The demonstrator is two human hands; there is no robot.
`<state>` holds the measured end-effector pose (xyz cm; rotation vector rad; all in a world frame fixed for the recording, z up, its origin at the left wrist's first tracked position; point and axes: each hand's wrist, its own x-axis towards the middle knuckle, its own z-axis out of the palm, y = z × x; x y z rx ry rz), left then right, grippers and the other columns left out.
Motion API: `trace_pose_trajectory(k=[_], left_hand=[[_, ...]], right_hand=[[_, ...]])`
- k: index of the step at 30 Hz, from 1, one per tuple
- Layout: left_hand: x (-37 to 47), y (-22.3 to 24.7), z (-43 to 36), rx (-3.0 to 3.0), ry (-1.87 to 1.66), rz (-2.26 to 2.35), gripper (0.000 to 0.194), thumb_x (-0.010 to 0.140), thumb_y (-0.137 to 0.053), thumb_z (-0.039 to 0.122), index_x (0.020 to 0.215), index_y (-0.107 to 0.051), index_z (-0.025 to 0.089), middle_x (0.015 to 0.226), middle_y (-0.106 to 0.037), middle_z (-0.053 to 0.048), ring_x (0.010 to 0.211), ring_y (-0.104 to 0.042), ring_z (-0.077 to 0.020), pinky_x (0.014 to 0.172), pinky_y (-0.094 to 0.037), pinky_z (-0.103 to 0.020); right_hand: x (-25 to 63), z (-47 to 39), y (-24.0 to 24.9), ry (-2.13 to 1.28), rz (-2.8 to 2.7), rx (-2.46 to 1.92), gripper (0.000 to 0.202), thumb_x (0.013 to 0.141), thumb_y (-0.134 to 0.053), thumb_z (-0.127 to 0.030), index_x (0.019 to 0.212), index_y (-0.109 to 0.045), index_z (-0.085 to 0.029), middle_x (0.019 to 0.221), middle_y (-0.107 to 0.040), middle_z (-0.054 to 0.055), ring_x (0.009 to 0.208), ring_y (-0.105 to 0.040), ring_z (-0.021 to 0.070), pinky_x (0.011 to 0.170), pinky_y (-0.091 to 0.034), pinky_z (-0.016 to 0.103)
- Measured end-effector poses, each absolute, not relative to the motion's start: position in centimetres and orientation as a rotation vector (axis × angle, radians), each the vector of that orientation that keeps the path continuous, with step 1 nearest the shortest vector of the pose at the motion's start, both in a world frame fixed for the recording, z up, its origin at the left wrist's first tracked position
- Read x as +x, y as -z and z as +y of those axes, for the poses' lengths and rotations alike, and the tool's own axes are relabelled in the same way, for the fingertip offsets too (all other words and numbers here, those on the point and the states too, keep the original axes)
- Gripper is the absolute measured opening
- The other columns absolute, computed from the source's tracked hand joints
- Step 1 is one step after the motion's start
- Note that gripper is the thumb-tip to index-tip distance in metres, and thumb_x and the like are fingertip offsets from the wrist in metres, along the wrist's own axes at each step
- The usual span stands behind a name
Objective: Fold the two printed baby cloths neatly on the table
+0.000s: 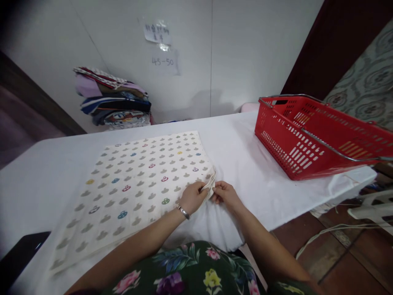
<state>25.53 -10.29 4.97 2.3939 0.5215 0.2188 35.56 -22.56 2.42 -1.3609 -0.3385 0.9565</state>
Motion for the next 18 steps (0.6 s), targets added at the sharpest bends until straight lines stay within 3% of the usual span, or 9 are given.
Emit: trace_pose_trajectory(k=[6,18], left_hand=[[25.3,-5.4,-10.7,2.676,-0.272,0.321,0.014,0.083,-0.046,0.024,0.083,-0.058,0.020,0.085,-0.060,-0.005,0.086,-0.053,-0.0183,0.073,-0.039,-0.030],[25.4,-6.5,-10.7,2.842,-0.205,0.217,0.013,0.083,-0.044,0.022,0.084,-0.057,0.017,0.087,-0.060,-0.008,0.088,-0.053,-0.0213,0.073,-0.040,-0.033]], right_hand=[[35.4,-22.4,-2.5,-0.941,-0.308,-1.389,0.023,0.063,-0.066,-0.032,0.075,-0.052,-0.019,0.046,-0.057,-0.004,0.039,-0.048,0.0094,0.038,-0.036,0.019],[35.5,-22.4,-2.5,-0.940,-0.266,-1.390,0.017,0.063,-0.063,-0.028,0.073,-0.052,-0.019,0.046,-0.057,-0.004,0.039,-0.049,0.0097,0.039,-0.036,0.020]])
